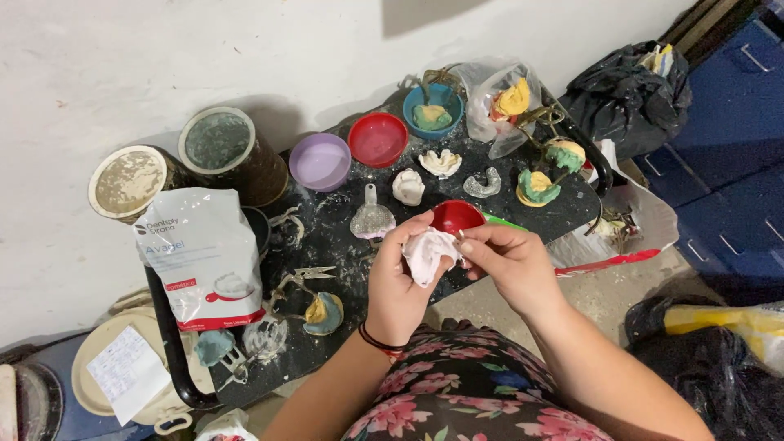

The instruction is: Preparing dental models by mixing plaster and filling impression molds

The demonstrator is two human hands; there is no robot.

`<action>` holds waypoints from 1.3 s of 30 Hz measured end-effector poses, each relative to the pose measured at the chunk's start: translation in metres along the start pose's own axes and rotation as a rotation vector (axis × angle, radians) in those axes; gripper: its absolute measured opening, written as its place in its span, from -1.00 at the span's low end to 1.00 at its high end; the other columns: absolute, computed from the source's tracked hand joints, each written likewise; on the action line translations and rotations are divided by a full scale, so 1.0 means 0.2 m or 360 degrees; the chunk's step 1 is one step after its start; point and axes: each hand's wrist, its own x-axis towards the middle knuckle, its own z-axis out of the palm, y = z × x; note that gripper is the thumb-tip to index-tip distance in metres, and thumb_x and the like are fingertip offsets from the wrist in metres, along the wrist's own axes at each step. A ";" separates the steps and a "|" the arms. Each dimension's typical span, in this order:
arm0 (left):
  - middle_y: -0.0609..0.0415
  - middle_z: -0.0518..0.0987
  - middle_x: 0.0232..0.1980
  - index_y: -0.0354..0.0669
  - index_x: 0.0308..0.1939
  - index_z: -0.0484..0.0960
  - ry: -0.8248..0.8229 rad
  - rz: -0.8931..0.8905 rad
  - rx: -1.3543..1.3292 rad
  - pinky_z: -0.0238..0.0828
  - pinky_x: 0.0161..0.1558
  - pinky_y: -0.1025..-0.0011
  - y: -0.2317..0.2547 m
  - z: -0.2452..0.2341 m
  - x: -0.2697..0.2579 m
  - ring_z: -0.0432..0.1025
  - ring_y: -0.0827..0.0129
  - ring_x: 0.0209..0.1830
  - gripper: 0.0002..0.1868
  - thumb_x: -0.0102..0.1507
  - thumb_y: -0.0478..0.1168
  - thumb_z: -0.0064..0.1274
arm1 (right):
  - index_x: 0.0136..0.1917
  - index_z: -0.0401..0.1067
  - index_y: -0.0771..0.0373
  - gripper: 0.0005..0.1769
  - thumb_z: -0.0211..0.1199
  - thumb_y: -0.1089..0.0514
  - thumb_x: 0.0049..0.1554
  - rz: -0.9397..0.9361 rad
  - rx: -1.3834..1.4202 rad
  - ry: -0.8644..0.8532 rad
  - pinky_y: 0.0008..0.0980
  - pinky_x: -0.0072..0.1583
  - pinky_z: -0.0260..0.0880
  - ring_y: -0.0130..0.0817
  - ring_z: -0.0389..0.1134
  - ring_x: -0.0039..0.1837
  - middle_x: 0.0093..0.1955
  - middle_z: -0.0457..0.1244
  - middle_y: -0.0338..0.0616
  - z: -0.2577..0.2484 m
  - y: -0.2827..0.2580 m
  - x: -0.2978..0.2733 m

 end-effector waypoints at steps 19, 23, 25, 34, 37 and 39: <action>-0.29 0.58 0.23 -0.31 0.12 0.43 0.0029 -0.0038 0.0112 0.41 0.28 0.06 -0.02 0.02 -0.02 0.47 -0.12 0.30 -0.50 0.23 -0.20 0.32 | -0.01 0.48 0.51 -0.81 0.25 0.27 0.24 0.0221 0.0353 0.0128 -0.28 -0.25 0.64 -0.23 0.49 -0.30 -0.23 0.37 0.08 0.01 0.11 -0.08; -0.17 0.57 0.28 -0.22 0.14 0.44 -0.0030 0.0088 0.0383 0.41 0.28 0.07 -0.03 0.05 -0.03 0.46 -0.09 0.31 -0.51 0.24 -0.19 0.33 | -0.05 0.52 0.52 -0.84 0.36 0.33 0.14 0.0129 0.0197 0.0159 -0.30 -0.22 0.61 -0.27 0.48 -0.31 -0.30 0.38 0.05 -0.01 0.12 -0.09; -0.14 0.56 0.29 -0.19 0.15 0.43 -0.0054 0.0078 0.0408 0.43 0.27 0.08 -0.02 0.07 -0.03 0.47 -0.07 0.31 -0.52 0.25 -0.21 0.32 | -0.08 0.54 0.51 -0.88 0.37 0.36 0.13 0.0048 0.0128 0.0180 -0.32 -0.24 0.58 -0.28 0.46 -0.34 -0.35 0.37 0.06 -0.04 0.11 -0.09; -0.33 0.52 0.27 -0.34 0.19 0.38 -0.0135 -0.0036 0.0494 0.42 0.28 -0.06 -0.07 0.15 -0.02 0.46 -0.19 0.25 -0.52 0.23 -0.44 0.21 | -0.20 0.60 0.11 -0.90 0.42 0.11 0.15 -0.0617 -0.0900 0.0333 -0.29 -0.01 0.49 -0.18 0.47 -0.19 -0.36 0.39 -0.27 -0.31 0.21 -0.08; -0.16 0.54 0.27 -0.24 0.20 0.47 -0.0076 -0.0148 0.0139 0.44 0.29 0.36 -0.11 0.14 -0.01 0.50 0.17 0.22 -0.50 0.19 -0.43 0.20 | -0.10 0.42 0.13 -0.90 0.16 0.20 0.30 -0.0686 -0.1106 0.0408 -0.35 -0.03 0.34 -0.37 0.37 -0.17 -0.24 0.33 -0.30 -0.58 0.21 -0.05; -0.23 0.57 0.22 -0.28 0.24 0.40 -0.0112 -0.0073 0.0292 0.55 0.14 0.30 -0.07 0.11 0.00 0.54 0.09 0.14 -0.47 0.19 -0.36 0.18 | -0.07 0.46 0.14 -0.93 0.20 0.21 0.30 -0.0739 -0.1296 0.0964 -0.25 0.11 0.29 -0.27 0.35 0.00 -0.07 0.38 -0.19 -0.86 0.24 0.00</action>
